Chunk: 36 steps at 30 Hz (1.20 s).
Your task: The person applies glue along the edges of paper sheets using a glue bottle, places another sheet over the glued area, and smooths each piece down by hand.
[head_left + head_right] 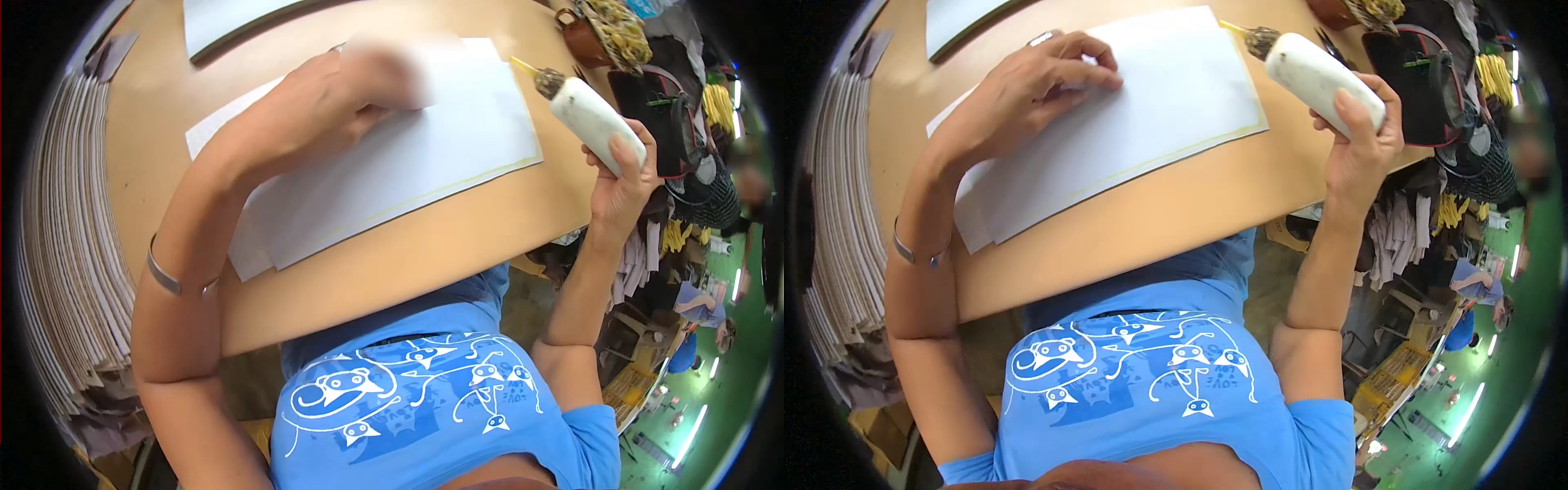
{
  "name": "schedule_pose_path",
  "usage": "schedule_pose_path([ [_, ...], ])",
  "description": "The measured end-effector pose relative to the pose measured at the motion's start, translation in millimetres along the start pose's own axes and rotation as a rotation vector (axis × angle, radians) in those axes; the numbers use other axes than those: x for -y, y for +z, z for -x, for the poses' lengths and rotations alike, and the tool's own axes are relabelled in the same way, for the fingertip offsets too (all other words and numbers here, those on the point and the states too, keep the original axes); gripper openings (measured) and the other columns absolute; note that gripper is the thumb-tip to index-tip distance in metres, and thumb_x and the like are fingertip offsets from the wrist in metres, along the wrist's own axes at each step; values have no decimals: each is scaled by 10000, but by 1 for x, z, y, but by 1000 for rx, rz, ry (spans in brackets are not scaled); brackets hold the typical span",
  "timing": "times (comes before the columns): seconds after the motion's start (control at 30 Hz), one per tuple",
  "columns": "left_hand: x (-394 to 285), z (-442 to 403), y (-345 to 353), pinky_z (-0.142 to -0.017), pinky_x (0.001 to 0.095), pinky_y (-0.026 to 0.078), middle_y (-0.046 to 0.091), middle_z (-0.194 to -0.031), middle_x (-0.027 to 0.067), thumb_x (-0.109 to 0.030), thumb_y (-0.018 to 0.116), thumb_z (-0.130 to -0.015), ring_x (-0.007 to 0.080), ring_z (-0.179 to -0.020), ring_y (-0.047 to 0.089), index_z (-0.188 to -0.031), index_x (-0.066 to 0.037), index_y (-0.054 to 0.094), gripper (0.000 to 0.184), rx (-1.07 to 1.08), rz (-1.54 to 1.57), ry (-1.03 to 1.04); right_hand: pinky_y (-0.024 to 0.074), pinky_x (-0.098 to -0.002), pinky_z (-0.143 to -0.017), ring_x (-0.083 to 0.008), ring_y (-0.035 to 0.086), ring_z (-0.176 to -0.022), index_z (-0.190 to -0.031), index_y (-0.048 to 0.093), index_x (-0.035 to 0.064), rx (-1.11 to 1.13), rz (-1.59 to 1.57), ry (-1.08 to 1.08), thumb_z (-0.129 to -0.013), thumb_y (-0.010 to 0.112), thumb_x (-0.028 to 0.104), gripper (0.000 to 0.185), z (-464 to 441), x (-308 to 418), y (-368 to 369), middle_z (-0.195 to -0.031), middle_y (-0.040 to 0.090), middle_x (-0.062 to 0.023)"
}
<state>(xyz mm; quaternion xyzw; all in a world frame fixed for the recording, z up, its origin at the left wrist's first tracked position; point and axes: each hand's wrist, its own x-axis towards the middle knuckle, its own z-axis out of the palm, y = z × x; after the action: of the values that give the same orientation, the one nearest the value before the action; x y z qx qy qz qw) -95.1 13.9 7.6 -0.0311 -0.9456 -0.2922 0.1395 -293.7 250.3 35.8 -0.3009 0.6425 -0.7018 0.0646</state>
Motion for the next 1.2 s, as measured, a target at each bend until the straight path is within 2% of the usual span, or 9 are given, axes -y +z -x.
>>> schedule_pose_path([
  [0.1, -5, -2, -2, -842, 337, 422, 553, -1074, 33, 5, 537, -781, 227, -961, 511, -1005, -64, 635, 254, 34, 12, -58, 493, -239, -492, -149, 593, -637, -985, 531, -35, 4, 68, -84, -734, 660, 41, 292, -6, -2, 5, -854, 591, -110],
  [0.3, -8, -15, -1, -825, 328, 421, 551, -1076, 23, 14, 542, -774, 216, -938, 505, -1013, -65, 634, 268, 63, 58, -78, 510, -242, -501, -146, 592, -695, -969, 545, -24, -26, 141, -92, -730, 654, 34, 269, -16, 0, -11, -870, 590, -96],
  [0.7, -10, -6, -4, -839, 317, 417, 552, -1091, 6, 19, 528, -779, 197, -948, 499, -1020, -83, 640, 285, 63, 68, -112, 524, -228, -543, -119, 577, -736, -981, 541, -23, -22, 278, -127, -726, 670, 27, 290, 4, -3, 10, -916, 580, -88],
  [1.1, -17, 5, -8, -858, 349, 434, 565, -1108, 62, 22, 534, -776, 253, -967, 553, -966, -17, 613, 209, 23, -66, -51, 501, -213, -566, -106, 563, -714, -997, 536, -18, 13, 263, -154, -722, 677, 16, 311, 11, 1, 19, -912, 570, -70],
  [1.2, -25, 6, -14, -863, 352, 438, 568, -1094, 71, 2, 547, -784, 253, -1002, 550, -972, -23, 597, 196, 20, -130, -74, 484, -221, -624, -109, 555, -737, -1005, 532, -17, 60, 268, -135, -720, 681, 19, 324, 16, 4, 24, -914, 569, -64],
])
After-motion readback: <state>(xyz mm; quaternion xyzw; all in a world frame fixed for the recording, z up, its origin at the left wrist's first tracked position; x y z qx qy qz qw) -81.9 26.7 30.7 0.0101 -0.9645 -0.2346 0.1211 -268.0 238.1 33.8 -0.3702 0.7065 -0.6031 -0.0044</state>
